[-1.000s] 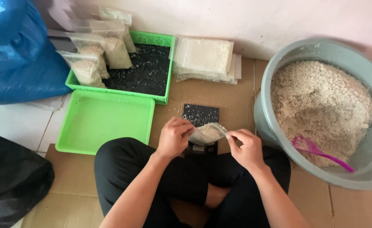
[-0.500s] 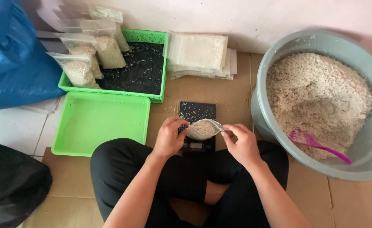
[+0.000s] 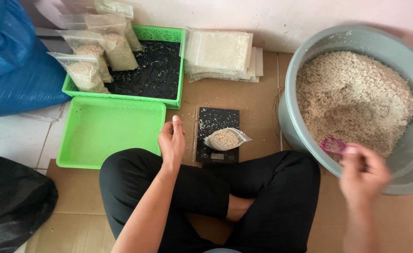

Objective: Portioning and weighing grains or food filling into small plastic bags from a large basin.

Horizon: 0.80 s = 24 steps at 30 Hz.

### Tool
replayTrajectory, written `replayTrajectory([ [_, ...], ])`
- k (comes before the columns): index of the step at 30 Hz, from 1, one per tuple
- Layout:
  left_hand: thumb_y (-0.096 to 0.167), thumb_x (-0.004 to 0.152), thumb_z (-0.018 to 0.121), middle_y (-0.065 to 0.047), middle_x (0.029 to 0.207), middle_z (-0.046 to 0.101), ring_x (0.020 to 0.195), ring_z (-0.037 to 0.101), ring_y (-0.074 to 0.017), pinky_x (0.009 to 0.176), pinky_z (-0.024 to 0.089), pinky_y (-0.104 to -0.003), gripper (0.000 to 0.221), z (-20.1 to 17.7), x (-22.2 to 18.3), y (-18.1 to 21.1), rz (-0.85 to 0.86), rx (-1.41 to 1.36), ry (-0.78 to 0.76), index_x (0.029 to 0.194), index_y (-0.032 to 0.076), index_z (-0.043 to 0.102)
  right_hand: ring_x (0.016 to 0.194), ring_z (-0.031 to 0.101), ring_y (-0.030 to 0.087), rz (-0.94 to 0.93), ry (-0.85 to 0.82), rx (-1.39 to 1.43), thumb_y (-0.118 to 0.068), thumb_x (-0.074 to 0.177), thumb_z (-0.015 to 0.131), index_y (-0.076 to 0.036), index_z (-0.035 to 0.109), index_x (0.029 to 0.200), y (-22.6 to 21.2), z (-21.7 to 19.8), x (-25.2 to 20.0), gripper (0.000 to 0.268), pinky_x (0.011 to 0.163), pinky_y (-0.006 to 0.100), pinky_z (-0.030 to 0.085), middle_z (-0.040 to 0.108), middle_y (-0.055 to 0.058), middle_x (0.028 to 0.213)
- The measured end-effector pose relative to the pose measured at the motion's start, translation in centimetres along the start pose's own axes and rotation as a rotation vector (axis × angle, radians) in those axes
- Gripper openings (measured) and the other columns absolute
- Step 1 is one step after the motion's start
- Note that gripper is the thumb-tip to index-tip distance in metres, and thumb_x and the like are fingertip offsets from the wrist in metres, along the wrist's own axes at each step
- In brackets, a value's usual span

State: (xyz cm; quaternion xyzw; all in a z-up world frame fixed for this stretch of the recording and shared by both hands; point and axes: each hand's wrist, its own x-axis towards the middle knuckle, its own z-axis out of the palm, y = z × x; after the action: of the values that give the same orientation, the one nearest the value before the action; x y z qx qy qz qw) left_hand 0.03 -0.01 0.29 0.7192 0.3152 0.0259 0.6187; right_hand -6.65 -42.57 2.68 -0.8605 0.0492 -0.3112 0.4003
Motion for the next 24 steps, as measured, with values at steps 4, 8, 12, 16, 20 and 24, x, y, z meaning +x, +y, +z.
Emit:
replayTrajectory([
  [4,0.045,0.099,0.049,0.001,0.07,0.058,0.062,0.049,-0.0119,0.061,0.042,-0.031,0.038,0.2,0.5,-0.8,0.002,-0.023,0.034,0.084,0.011,0.06,0.088,0.061,0.023,-0.085,0.099,-0.097,0.001,0.121,0.07,0.011,0.069,0.131,3.1,-3.7,1.2,0.015,0.075,0.033,0.051,0.067,0.021,0.108],
  [8,0.044,0.098,0.05,0.0,0.072,0.059,0.064,0.05,-0.0123,0.064,0.043,-0.031,0.037,0.3,0.7,-1.0,0.022,-0.034,0.055,0.085,0.011,0.061,0.096,0.061,0.027,0.07,0.031,-0.294,0.003,0.114,0.067,0.008,0.066,0.133,0.7,-5.4,3.6,0.02,0.077,0.035,0.052,0.066,0.023,0.116],
  [12,0.044,0.098,0.05,-0.001,0.074,0.061,0.068,0.054,-0.014,0.068,0.044,-0.032,0.037,0.2,0.7,-1.0,0.034,-0.041,0.082,0.083,0.011,0.06,0.11,0.061,0.036,0.445,-0.45,-0.791,-0.034,0.102,0.059,-0.009,0.068,0.131,-0.4,-6.2,8.6,0.039,0.087,0.05,0.046,0.067,0.016,0.126],
  [16,0.043,0.098,0.051,0.0,0.071,0.06,0.066,0.053,-0.0131,0.066,0.045,-0.032,0.037,0.3,1.0,-1.5,0.059,-0.075,0.082,0.08,0.012,0.059,0.067,0.064,0.028,0.685,-0.827,-1.003,-0.027,0.105,0.045,-0.015,0.067,0.13,5.4,-4.6,11.0,0.035,0.061,0.038,0.046,0.075,0.015,0.113],
  [20,0.042,0.098,0.051,-0.002,0.074,0.062,0.069,0.055,-0.0141,0.066,0.045,-0.033,0.036,0.3,1.2,-1.8,0.043,-0.044,0.072,0.086,0.011,0.062,0.113,0.068,0.031,0.483,-1.123,-1.249,-0.053,0.092,0.053,-0.017,0.063,0.13,16.0,-4.3,11.3,0.053,0.085,0.04,0.057,0.069,0.011,0.129],
  [24,0.041,0.099,0.053,-0.003,0.072,0.063,0.068,0.054,-0.0132,0.066,0.044,-0.032,0.035,0.8,2.4,-3.7,0.05,-0.053,0.09,0.085,0.009,0.062,0.127,0.057,0.032,0.526,-1.096,-1.265,-0.048,0.089,0.061,-0.023,0.043,0.147,14.6,-4.0,11.2,0.065,0.095,0.046,0.053,0.051,0.014,0.144],
])
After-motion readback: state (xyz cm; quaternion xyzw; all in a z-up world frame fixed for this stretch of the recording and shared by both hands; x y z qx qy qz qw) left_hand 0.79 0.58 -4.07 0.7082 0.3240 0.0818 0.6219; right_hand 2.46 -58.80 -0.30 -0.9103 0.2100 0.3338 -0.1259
